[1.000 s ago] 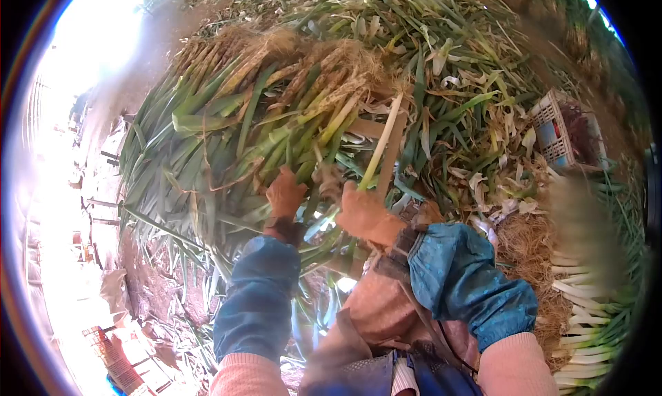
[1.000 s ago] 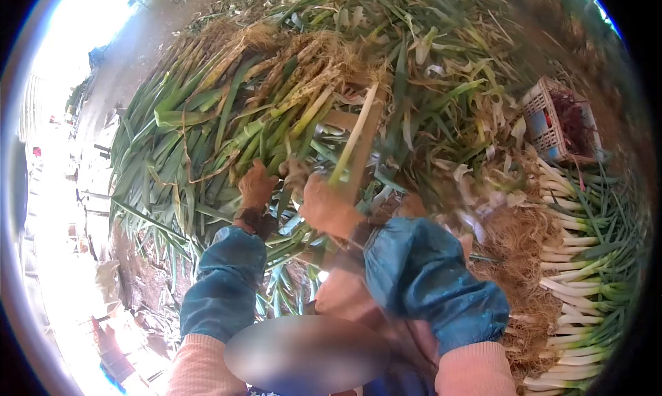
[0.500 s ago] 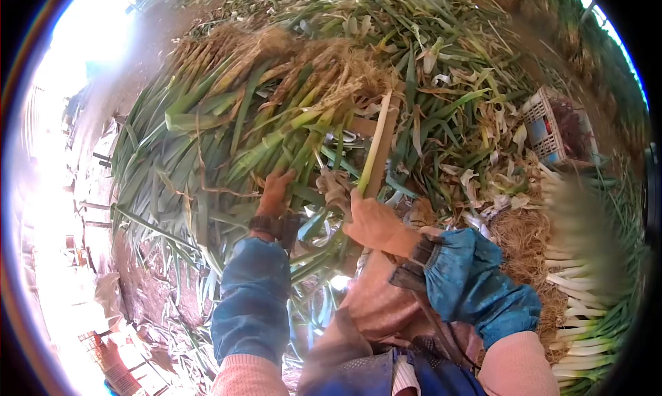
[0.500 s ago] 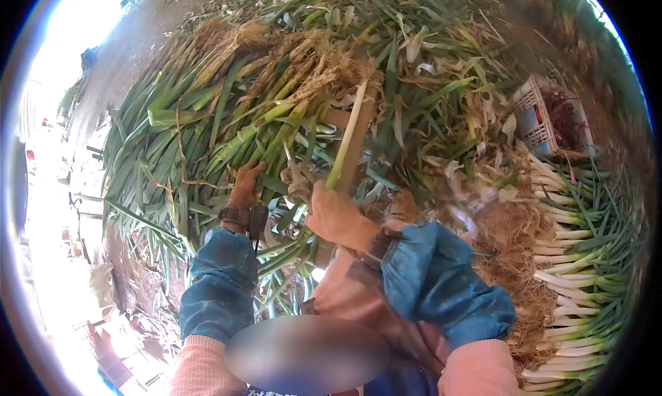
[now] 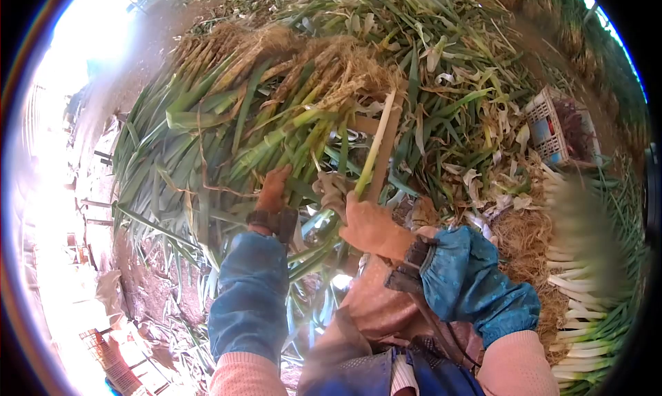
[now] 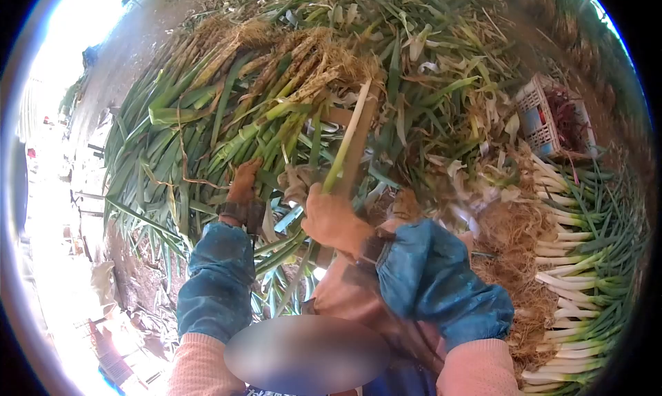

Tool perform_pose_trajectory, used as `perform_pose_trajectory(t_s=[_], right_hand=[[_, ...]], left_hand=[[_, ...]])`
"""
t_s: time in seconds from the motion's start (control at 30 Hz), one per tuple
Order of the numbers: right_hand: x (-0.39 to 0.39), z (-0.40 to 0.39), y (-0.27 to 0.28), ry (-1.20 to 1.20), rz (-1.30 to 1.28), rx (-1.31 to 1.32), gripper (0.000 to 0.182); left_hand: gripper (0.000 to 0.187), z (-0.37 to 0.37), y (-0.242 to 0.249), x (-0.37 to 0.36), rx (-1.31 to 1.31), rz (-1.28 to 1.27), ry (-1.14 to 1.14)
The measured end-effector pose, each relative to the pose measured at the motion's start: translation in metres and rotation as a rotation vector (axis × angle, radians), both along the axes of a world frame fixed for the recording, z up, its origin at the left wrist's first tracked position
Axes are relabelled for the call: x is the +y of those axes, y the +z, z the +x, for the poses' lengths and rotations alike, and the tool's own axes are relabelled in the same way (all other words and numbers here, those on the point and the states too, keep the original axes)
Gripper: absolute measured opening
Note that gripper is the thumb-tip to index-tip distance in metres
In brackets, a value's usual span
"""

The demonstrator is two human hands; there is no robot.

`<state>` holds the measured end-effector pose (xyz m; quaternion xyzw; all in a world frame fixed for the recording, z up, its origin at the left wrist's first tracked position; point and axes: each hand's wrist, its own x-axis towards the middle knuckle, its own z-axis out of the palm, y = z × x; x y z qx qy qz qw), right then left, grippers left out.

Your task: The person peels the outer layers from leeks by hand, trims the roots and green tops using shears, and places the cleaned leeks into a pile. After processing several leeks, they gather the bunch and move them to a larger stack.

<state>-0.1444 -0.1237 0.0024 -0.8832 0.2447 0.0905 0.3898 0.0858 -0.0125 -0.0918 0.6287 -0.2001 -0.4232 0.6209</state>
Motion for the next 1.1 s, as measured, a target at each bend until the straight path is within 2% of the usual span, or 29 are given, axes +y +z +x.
perform_pose_trajectory(t_s=[0.03, 0.1, 0.17, 0.27, 0.37, 0.47, 0.5, 0.53, 0.57, 0.6, 0.67, 0.73, 0.77, 0.8, 0.83, 0.87, 0.9, 0.93, 1.03, 1.1], right_hand=[[0.005, -0.006, 0.002, 0.020, -0.005, 0.004, 0.049], [0.008, -0.008, 0.001, 0.037, -0.022, -0.020, 0.048], [0.007, -0.008, -0.001, 0.035, -0.046, -0.074, 0.048], [-0.004, 0.003, -0.011, -0.022, -0.090, -0.065, 0.050], [-0.013, 0.004, -0.011, -0.073, -0.092, -0.103, 0.052], [-0.010, -0.009, 0.003, -0.028, -0.136, -0.096, 0.051], [-0.007, -0.012, 0.002, -0.011, -0.117, -0.089, 0.050], [-0.004, -0.014, 0.000, 0.008, -0.099, -0.082, 0.050], [-0.003, -0.015, -0.003, 0.028, -0.081, -0.072, 0.049], [-0.004, -0.016, -0.008, 0.015, -0.091, -0.070, 0.049], [-0.012, -0.012, -0.017, -0.019, -0.122, -0.075, 0.049], [-0.028, -0.011, -0.002, -0.124, -0.114, -0.099, 0.047], [-0.034, -0.012, 0.003, -0.179, -0.105, -0.113, 0.046], [-0.038, -0.013, 0.004, -0.162, -0.109, -0.097, 0.044], [-0.037, -0.013, 0.004, -0.148, -0.080, -0.089, 0.045], [-0.033, -0.012, 0.005, -0.133, -0.049, -0.077, 0.045], [-0.026, -0.011, 0.005, -0.114, -0.017, -0.061, 0.045], [-0.020, -0.008, 0.007, -0.117, -0.039, -0.031, 0.048], [-0.019, -0.006, -0.015, -0.089, -0.106, -0.195, 0.047], [-0.029, 0.004, -0.024, -0.145, -0.112, -0.106, 0.046]], left_hand=[[0.033, -0.002, -0.004, 0.004, -0.183, -0.075, -0.043], [0.032, 0.005, -0.015, 0.005, -0.220, -0.020, 0.005], [0.028, 0.029, -0.053, 0.005, 0.076, 0.239, 0.188], [0.032, 0.035, -0.062, 0.020, -1.380, 0.241, -0.233], [0.027, -0.010, 0.049, -0.040, -1.011, 1.094, -0.419], [0.032, 0.050, 0.004, -0.052, -1.903, 0.446, -0.676], [0.030, 0.045, 0.046, -0.080, -1.662, 0.121, -0.473], [0.028, 0.037, 0.101, -0.113, -1.356, -0.158, -0.368], [0.026, 0.031, 0.134, -0.138, -1.116, -0.310, -0.325], [0.025, 0.023, 0.161, -0.160, -0.816, -0.399, -0.273], [0.026, 0.021, 0.176, -0.192, -0.200, -0.400, -0.116], [0.032, 0.020, 0.189, -0.198, -0.285, -0.294, -0.146], [0.030, 0.044, 0.164, -0.184, -0.336, -0.201, -0.248], [0.026, 0.051, 0.111, -0.164, -0.823, -0.225, -0.383], [0.023, 0.058, 0.057, -0.145, -1.582, -0.170, -0.328], [0.021, 0.064, 0.004, -0.126, -2.082, -0.216, -0.107], [0.024, 0.031, -0.003, -0.098, -1.619, 0.207, -0.161], [0.029, -0.004, -0.009, -0.071, -1.215, 0.649, -0.102], [0.025, -0.042, 0.000, -0.049, -1.215, 0.794, -0.111], [0.024, -0.051, 0.006, -0.044, -1.222, 0.805, -0.122]])
